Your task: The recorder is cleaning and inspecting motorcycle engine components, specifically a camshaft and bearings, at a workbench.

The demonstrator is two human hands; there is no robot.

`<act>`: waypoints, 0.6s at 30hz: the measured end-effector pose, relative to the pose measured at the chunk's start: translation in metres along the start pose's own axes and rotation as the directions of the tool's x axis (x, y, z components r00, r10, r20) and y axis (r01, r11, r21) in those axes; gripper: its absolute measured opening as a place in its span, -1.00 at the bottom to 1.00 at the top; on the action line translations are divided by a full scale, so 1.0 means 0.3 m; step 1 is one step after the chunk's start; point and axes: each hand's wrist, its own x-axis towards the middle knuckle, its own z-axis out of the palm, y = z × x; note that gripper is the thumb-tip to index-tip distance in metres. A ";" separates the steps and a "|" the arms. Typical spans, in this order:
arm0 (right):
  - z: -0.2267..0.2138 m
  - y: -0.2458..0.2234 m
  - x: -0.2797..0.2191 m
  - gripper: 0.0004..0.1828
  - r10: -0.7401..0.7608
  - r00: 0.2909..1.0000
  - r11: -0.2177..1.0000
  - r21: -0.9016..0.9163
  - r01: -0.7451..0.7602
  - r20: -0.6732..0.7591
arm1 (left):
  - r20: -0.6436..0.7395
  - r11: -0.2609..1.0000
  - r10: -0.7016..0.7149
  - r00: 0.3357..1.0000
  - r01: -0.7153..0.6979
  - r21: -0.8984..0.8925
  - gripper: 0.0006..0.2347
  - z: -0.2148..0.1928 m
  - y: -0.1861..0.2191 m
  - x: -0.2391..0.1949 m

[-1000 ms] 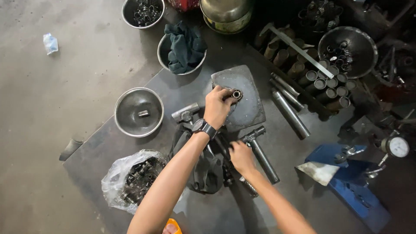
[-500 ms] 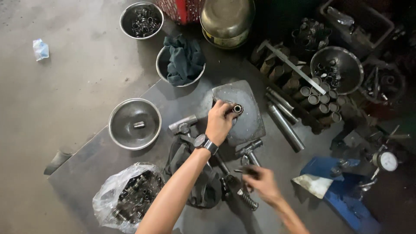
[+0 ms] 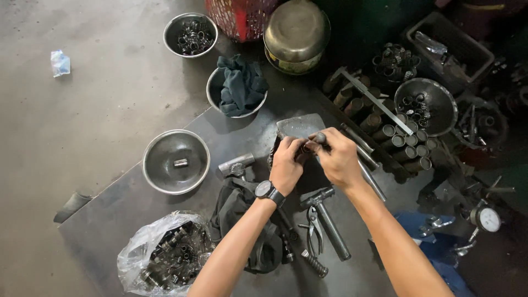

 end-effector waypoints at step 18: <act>0.090 0.501 -0.604 -0.62 0.437 0.899 0.855 -0.311 -0.415 0.002 | 0.041 0.979 0.021 0.999 -0.012 -0.202 -0.77 -0.030 0.043 0.059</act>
